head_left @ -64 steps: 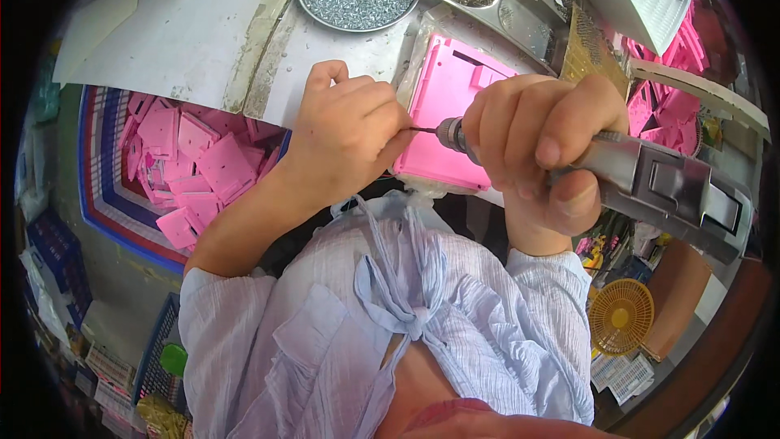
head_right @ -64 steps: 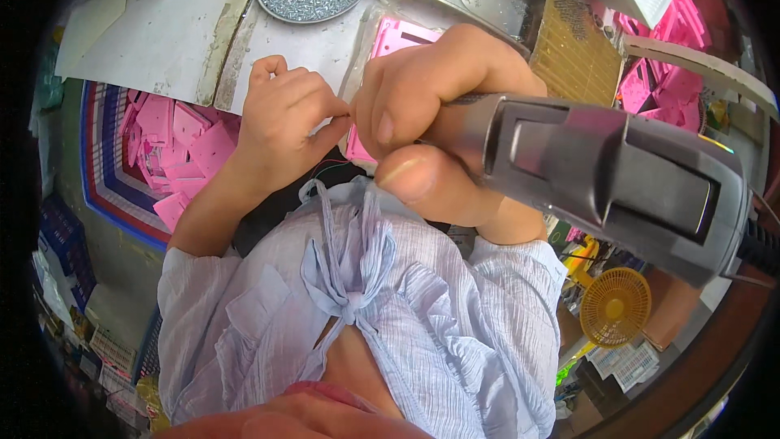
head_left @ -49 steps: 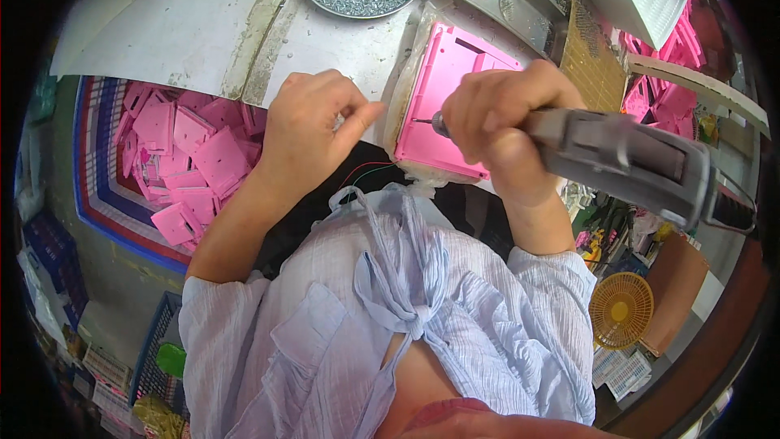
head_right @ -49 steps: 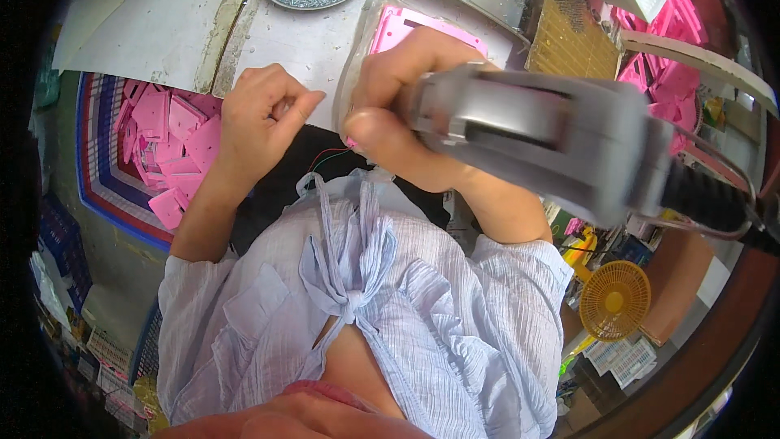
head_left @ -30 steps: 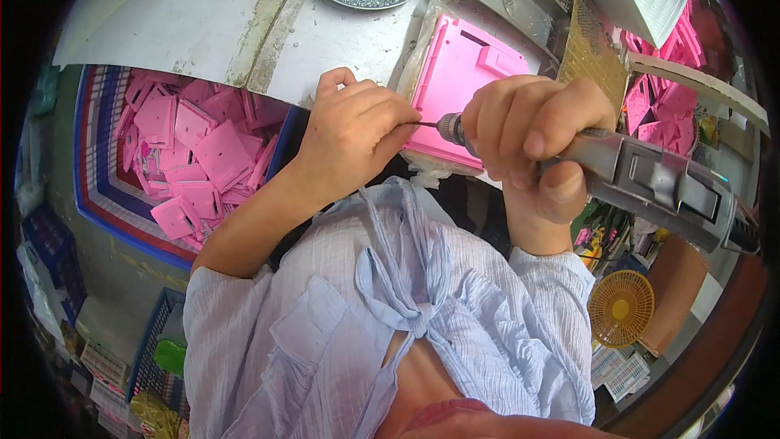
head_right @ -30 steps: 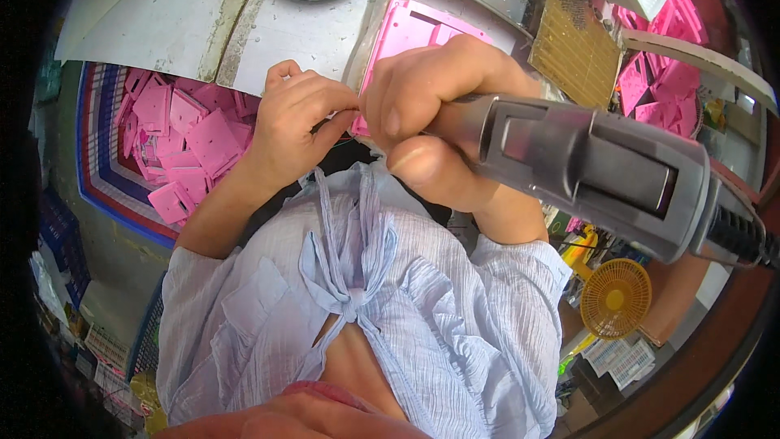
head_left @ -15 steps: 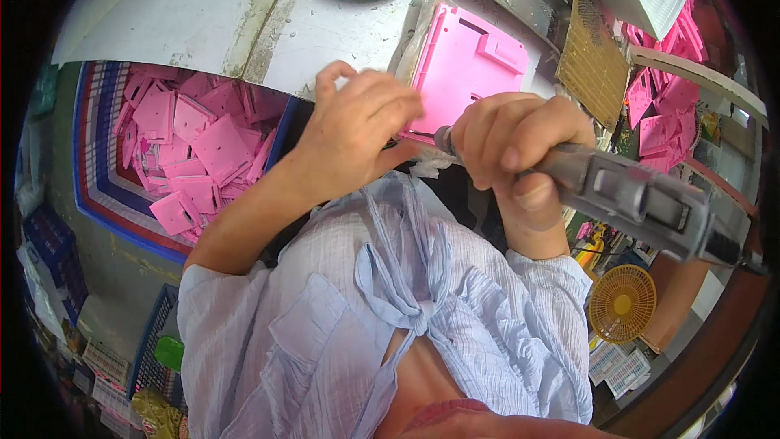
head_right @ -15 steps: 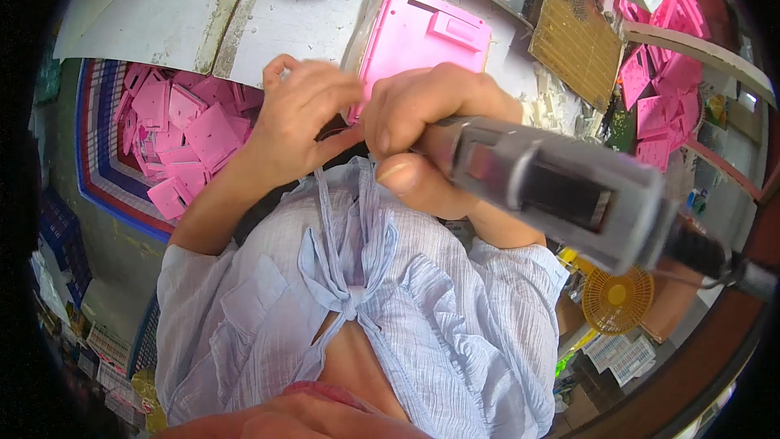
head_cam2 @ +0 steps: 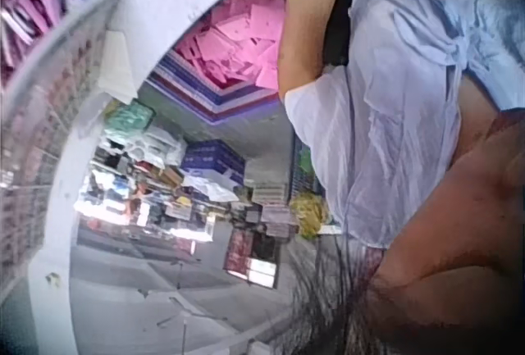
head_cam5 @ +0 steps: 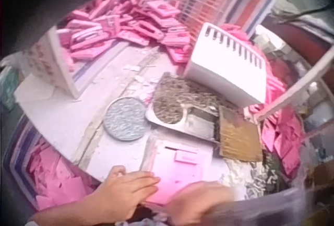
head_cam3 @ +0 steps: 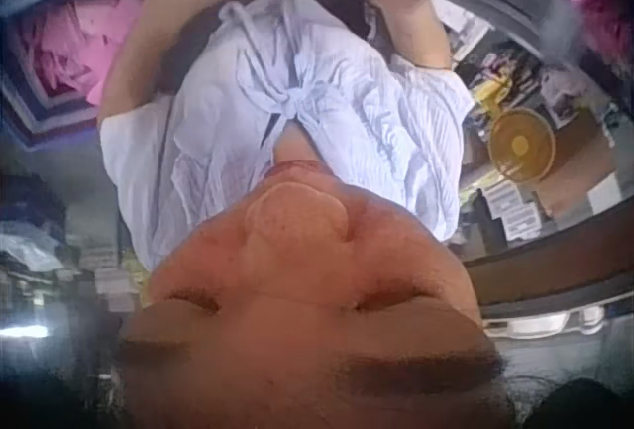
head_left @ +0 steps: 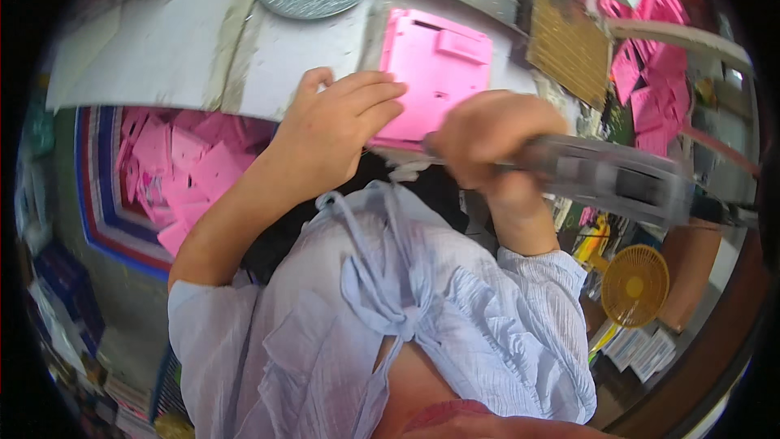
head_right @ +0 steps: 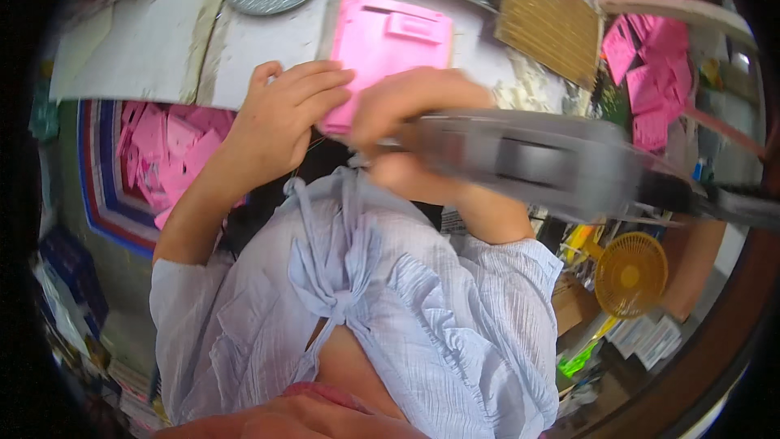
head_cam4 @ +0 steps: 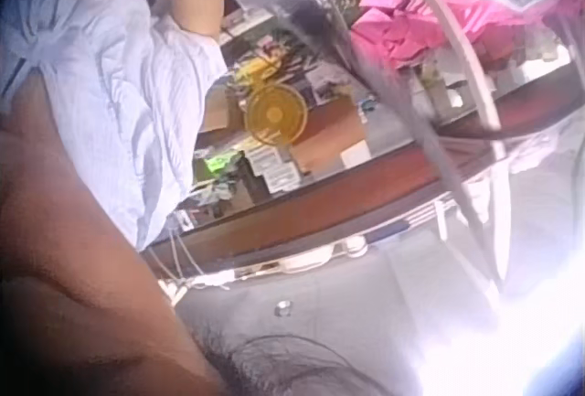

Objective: Assembling a pink electronic device by soldering wires, installing internal components like a motor, and attaching the outer housing with an electric screwdriver.

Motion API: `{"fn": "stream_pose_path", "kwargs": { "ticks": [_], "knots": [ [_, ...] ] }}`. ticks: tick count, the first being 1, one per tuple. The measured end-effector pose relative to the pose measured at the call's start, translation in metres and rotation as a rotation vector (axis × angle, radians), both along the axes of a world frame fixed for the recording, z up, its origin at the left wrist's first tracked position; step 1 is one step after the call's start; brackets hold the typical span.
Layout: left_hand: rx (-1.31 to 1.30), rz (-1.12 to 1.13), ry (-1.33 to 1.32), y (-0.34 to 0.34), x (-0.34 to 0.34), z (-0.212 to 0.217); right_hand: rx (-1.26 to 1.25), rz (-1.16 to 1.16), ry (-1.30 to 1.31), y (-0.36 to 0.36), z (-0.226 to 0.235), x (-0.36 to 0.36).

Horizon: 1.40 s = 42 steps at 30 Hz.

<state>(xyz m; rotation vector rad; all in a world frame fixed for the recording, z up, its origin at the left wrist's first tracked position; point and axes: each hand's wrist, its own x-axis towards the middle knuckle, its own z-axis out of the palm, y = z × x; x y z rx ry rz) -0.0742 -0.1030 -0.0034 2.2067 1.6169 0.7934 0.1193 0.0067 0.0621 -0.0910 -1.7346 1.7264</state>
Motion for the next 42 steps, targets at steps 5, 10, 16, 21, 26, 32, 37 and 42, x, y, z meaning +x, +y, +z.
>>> {"fn": "stream_pose_path", "kwargs": {
  "ticks": [5, 10, 16, 21, 26, 32, 37, 42],
  "knots": [
    [0.162, -0.029, -0.08, 0.04, 0.047, 0.005, -0.016, -0.268, 0.224, 0.045, 0.021, 0.062],
    [0.106, 0.013, 0.146, 0.044, 0.063, -0.003, -0.109, -0.462, 0.21, 0.065, -0.026, 0.061],
    [0.078, 0.027, 0.162, 0.045, 0.065, -0.001, -0.045, -0.405, 0.138, 0.076, -0.029, 0.053],
    [0.047, 0.04, 0.156, 0.044, 0.065, -0.002, -0.035, -0.303, 0.143, 0.077, -0.024, 0.062],
    [0.037, 0.039, 0.151, 0.044, 0.065, -0.002, -0.018, -0.254, 0.22, 0.082, -0.012, 0.057],
    [0.051, 0.047, 0.148, 0.049, 0.066, -0.003, 0.068, -0.287, 0.127, 0.09, -0.037, 0.048],
    [0.072, 0.058, 0.138, 0.041, 0.066, -0.005, -0.112, -0.295, 0.034, 0.047, -0.005, 0.071],
    [0.059, 0.041, 0.148, 0.047, 0.066, -0.004, -0.103, -0.369, -0.047, 0.029, -0.017, 0.077]
  ]
}}
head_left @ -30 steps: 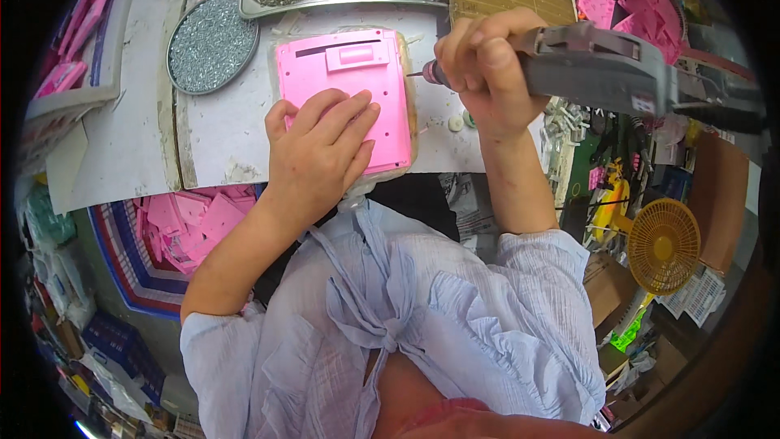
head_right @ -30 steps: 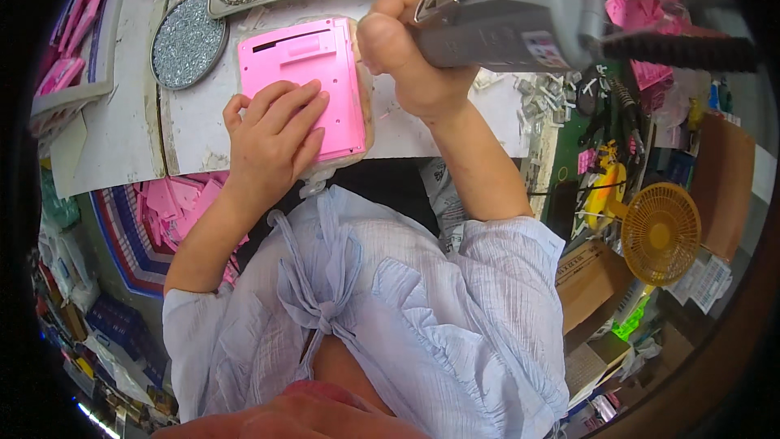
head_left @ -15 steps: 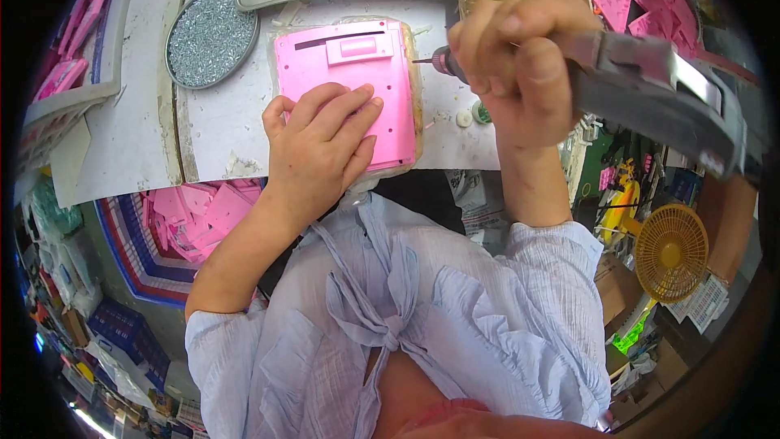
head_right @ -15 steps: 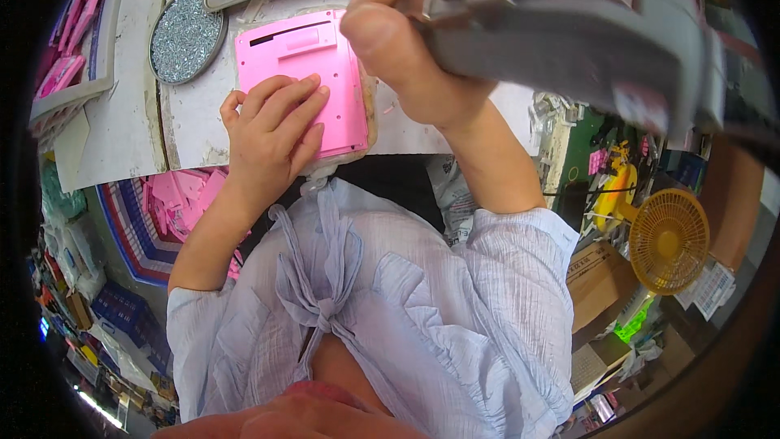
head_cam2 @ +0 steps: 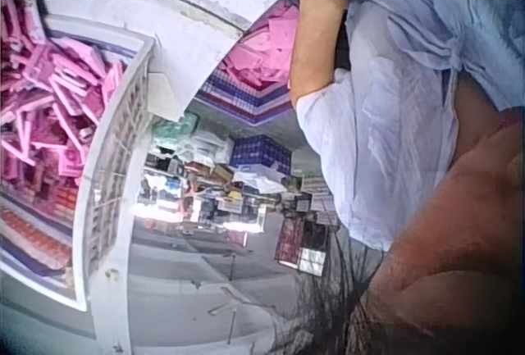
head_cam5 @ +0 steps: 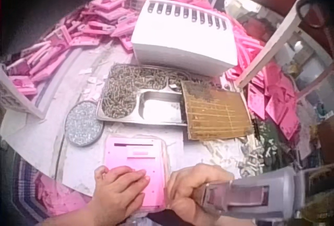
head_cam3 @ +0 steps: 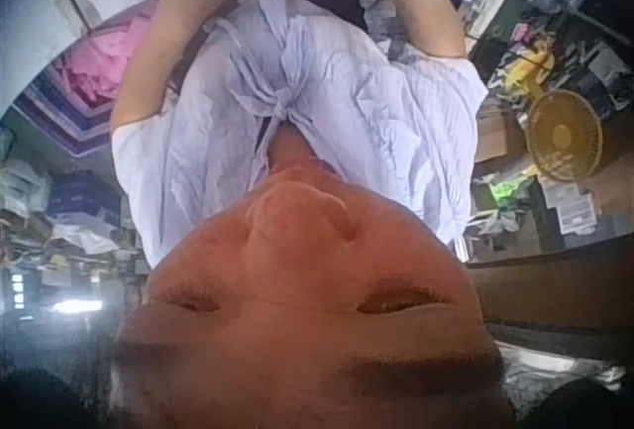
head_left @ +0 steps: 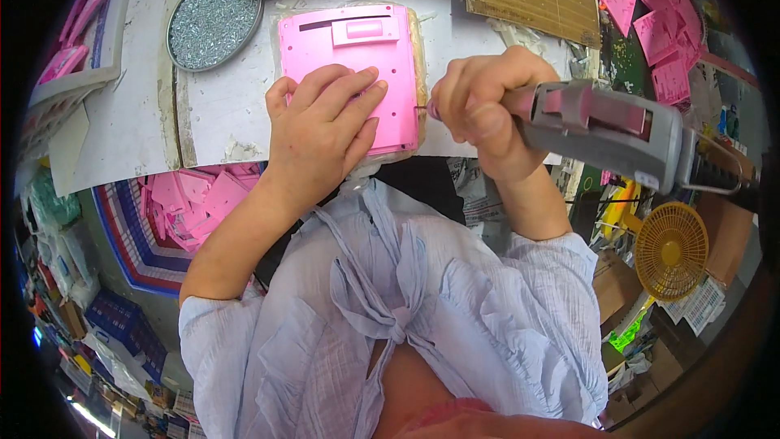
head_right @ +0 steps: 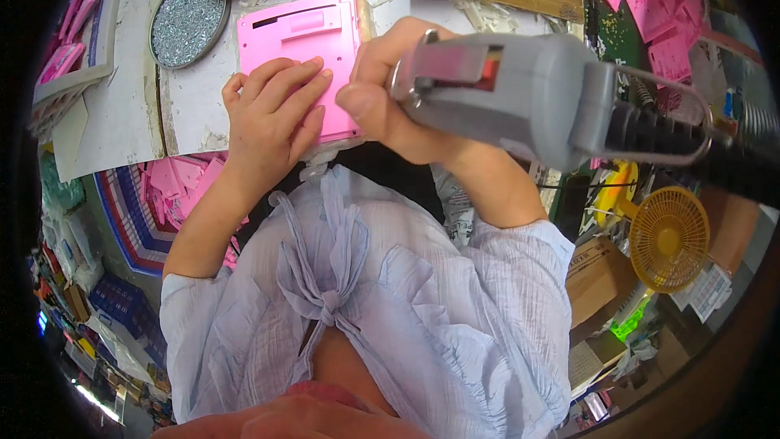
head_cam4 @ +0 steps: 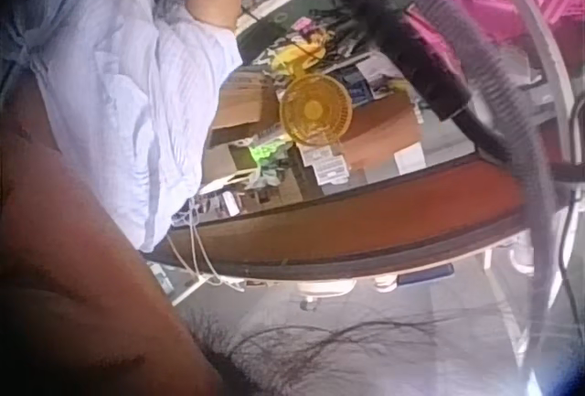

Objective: Assembling a pink electronic device by soldering wires, installing internal components like a motor, and attaching the outer housing with an electric screwdriver.

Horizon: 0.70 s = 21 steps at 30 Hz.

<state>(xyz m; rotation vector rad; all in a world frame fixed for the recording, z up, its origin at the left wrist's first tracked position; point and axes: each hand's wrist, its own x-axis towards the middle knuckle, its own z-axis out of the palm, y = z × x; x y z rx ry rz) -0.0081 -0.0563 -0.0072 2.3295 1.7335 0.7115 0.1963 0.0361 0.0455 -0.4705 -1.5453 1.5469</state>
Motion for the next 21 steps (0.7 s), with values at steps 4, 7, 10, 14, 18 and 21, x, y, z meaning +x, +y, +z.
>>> {"fn": "stream_pose_path", "kwargs": {
  "ticks": [4, 7, 10, 14, 18, 21],
  "knots": [
    [0.037, 0.047, -0.225, 0.027, -0.018, -0.004, -0.081, 0.019, 0.224, 0.002, 0.023, 0.001],
    [0.21, 0.096, 0.058, 0.055, -0.026, 0.013, 0.102, 0.083, 0.169, 0.011, 0.045, -0.008],
    [0.208, -0.056, 0.007, 0.048, -0.056, 0.038, 0.164, 0.128, 0.241, 0.031, 0.061, -0.006],
    [0.419, 0.771, -0.63, -0.118, -0.159, -0.01, 0.127, 0.155, 0.27, 0.043, 0.063, 0.016],
    [0.145, 1.867, -0.206, -0.352, -0.233, -0.218, 0.061, 0.134, 0.295, 0.049, 0.053, -0.006],
    [-0.195, 2.226, -0.32, -0.425, -0.242, -0.314, -0.006, 0.152, 0.292, 0.052, 0.044, -0.024]
  ]
}}
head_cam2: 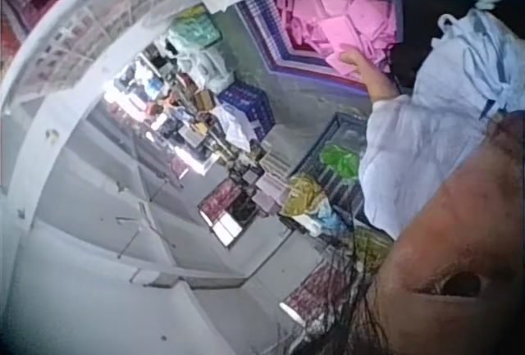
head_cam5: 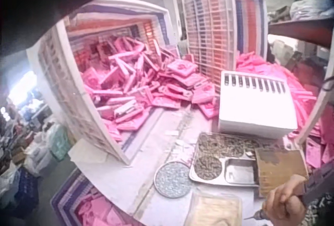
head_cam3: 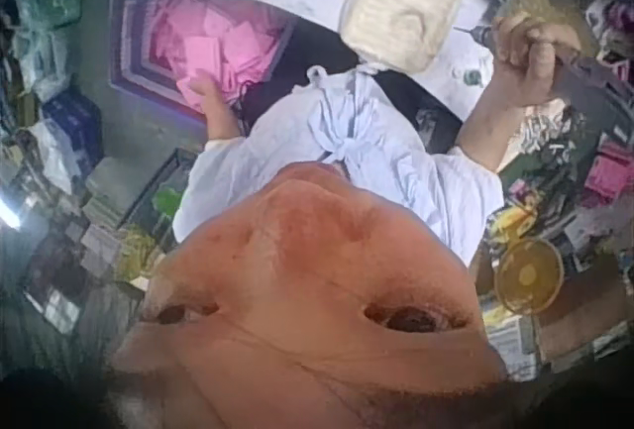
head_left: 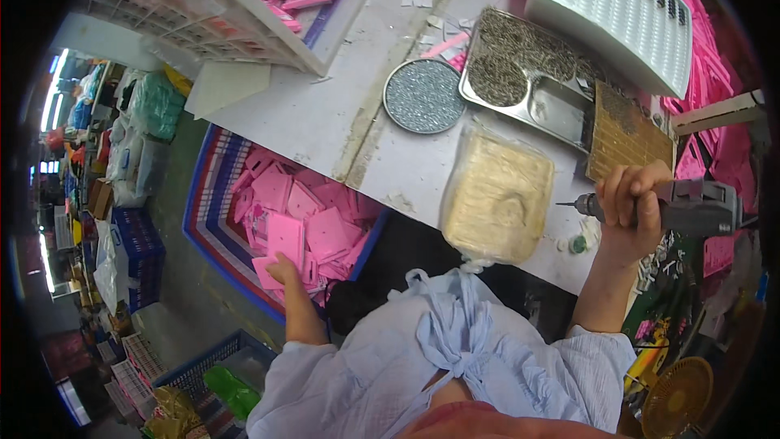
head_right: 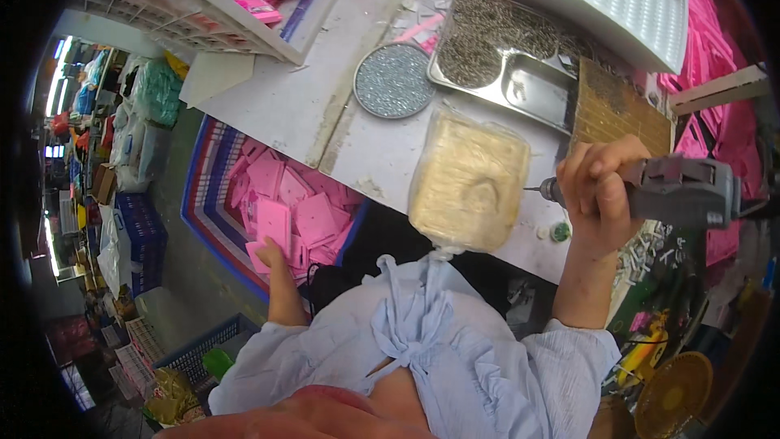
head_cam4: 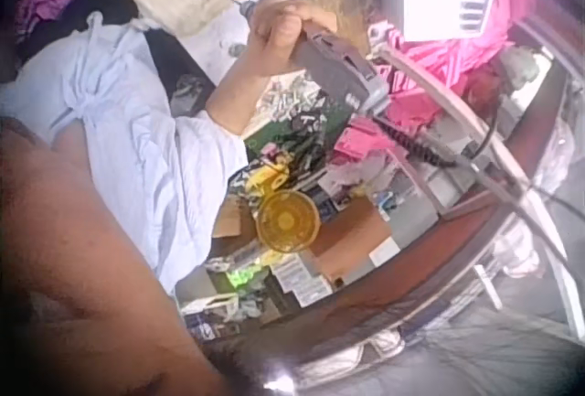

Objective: Assembling a pink electronic device by soldering wires, installing internal components like a motor, and attaching the outer housing with an electric screwdriver.

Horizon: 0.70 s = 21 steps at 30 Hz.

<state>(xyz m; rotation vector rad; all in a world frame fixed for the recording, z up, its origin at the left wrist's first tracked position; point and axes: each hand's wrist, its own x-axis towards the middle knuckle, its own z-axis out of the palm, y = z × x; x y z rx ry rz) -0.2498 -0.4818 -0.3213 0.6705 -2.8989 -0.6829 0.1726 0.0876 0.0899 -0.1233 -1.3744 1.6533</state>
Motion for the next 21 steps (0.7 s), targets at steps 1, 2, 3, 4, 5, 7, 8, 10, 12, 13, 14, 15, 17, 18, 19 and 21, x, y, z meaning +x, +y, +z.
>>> {"fn": "stream_pose_path", "kwargs": {
  "ticks": [1, 2, 3, 4, 5, 7, 8, 10, 12, 13, 14, 15, 17, 18, 19, 21],
  "knots": [
    [-0.004, 0.117, -0.054, -0.028, -0.01, -0.011, -0.025, 0.0, 0.024, 0.001, -0.003, -0.004],
    [-0.014, 0.208, -0.172, -0.027, -0.009, -0.02, -0.029, -0.003, 0.025, 0.0, -0.004, -0.006],
    [-0.042, 0.269, -0.308, -0.007, -0.003, -0.023, -0.017, -0.01, 0.003, -0.001, -0.004, -0.007],
    [-0.1, 0.291, -0.417, 0.013, 0.003, -0.017, -0.002, -0.015, -0.022, -0.003, -0.003, -0.009],
    [-0.14, 0.247, -0.416, 0.035, -0.001, 0.0, 0.005, -0.035, -0.032, -0.003, -0.003, -0.008],
    [-0.142, -0.094, 0.123, 0.069, -0.013, 0.049, -0.019, -0.048, -0.029, 0.0, -0.006, -0.001],
    [-0.213, -0.404, 0.485, 0.083, -0.022, 0.076, -0.039, -0.054, -0.018, 0.003, -0.009, 0.003],
    [0.594, -0.726, 0.583, 0.227, 0.009, 0.215, -0.048, -0.08, -0.03, 0.009, -0.012, 0.014],
    [0.677, -1.321, 0.57, 0.317, 0.042, 0.314, -0.063, -0.066, -0.04, 0.009, -0.009, 0.01],
    [0.672, -1.579, 0.632, 0.375, 0.056, 0.353, -0.06, -0.094, -0.058, 0.009, -0.007, 0.009],
    [0.556, -1.812, 0.667, 0.425, 0.058, 0.381, -0.06, -0.103, -0.081, 0.011, -0.006, 0.007],
    [0.513, -1.925, 0.698, 0.477, 0.052, 0.391, -0.057, -0.11, -0.107, 0.013, -0.004, 0.006],
    [0.33, -1.898, 0.517, 0.583, 0.019, 0.395, -0.094, -0.099, -0.147, 0.018, -0.002, 0.008],
    [0.344, -1.841, 0.364, 0.637, -0.005, 0.391, -0.129, -0.095, -0.146, 0.017, 0.002, 0.006],
    [0.501, -1.79, 0.289, 0.692, -0.055, 0.37, -0.161, -0.074, -0.138, 0.015, 0.01, 0.0],
    [1.124, -1.301, -0.511, 0.789, -0.088, 0.382, -0.243, -0.086, -0.147, 0.014, 0.015, 0.004]
  ]
}}
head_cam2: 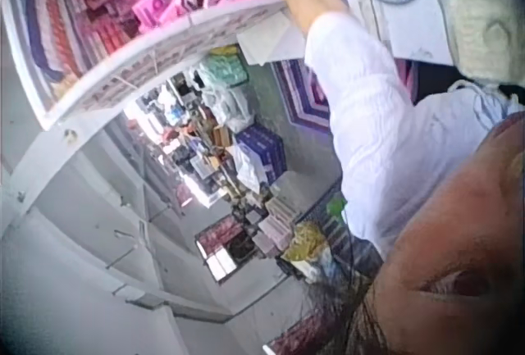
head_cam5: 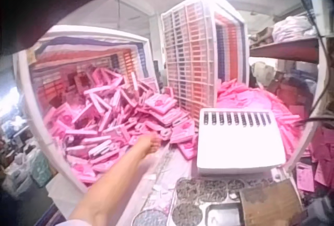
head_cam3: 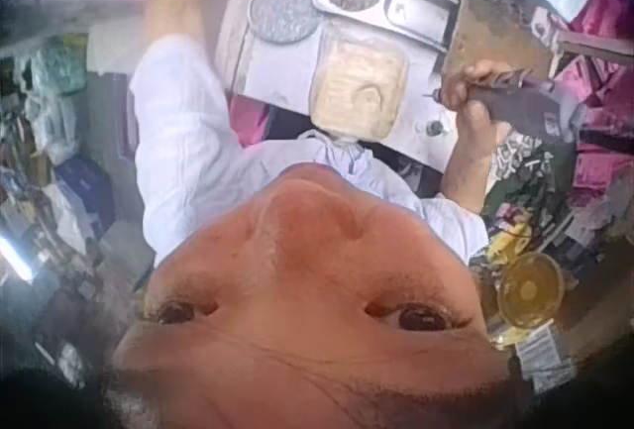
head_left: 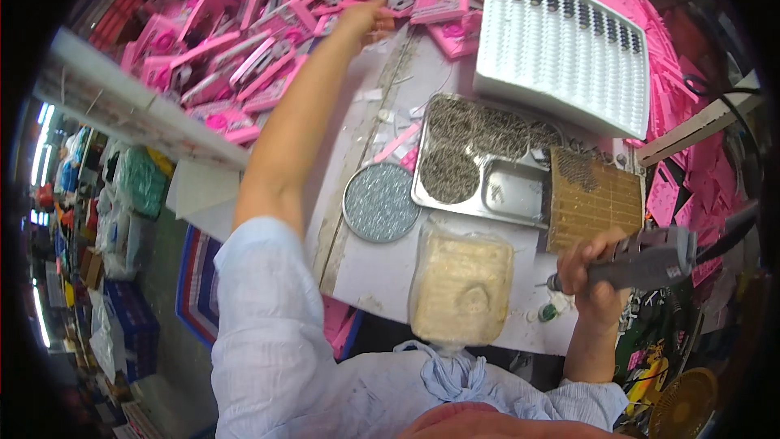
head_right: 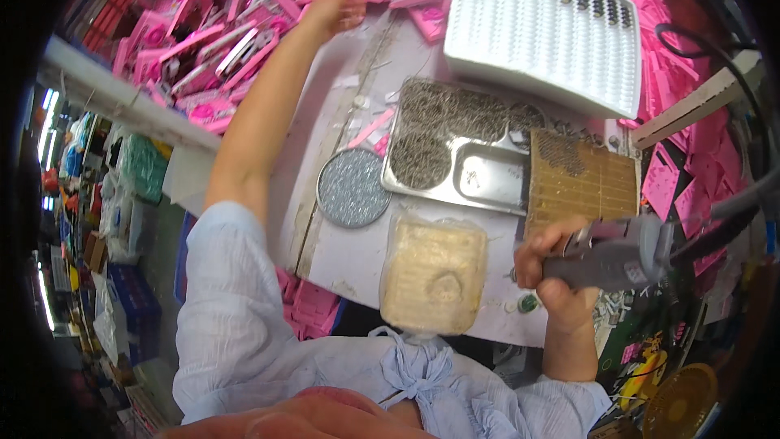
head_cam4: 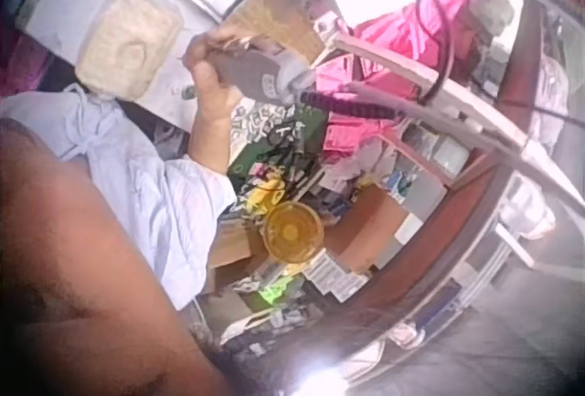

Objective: Assembling a pink electronic device by soldering wires, installing internal components like a motor, and attaching the outer housing with an electric screwdriver.

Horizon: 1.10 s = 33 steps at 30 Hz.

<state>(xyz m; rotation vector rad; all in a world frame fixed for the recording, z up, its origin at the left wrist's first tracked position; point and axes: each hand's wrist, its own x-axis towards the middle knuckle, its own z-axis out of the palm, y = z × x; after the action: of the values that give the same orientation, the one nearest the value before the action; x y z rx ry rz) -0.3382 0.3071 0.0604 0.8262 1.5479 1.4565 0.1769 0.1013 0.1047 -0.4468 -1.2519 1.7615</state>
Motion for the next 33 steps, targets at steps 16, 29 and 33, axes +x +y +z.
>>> {"fn": "stream_pose_path", "kwargs": {
  "ticks": [16, 29, 33],
  "knots": [
    [0.431, 0.094, -0.824, 0.279, -0.065, -0.001, 0.011, -0.164, -0.036, 0.016, -0.009, 0.032],
    [0.43, 0.129, -0.519, 0.253, -0.038, 0.002, 0.033, -0.22, -0.091, 0.019, -0.01, 0.034],
    [0.067, 0.365, 1.055, 0.206, -0.073, -0.024, 0.083, -0.188, -0.064, 0.021, -0.008, 0.028]
  ]
}}
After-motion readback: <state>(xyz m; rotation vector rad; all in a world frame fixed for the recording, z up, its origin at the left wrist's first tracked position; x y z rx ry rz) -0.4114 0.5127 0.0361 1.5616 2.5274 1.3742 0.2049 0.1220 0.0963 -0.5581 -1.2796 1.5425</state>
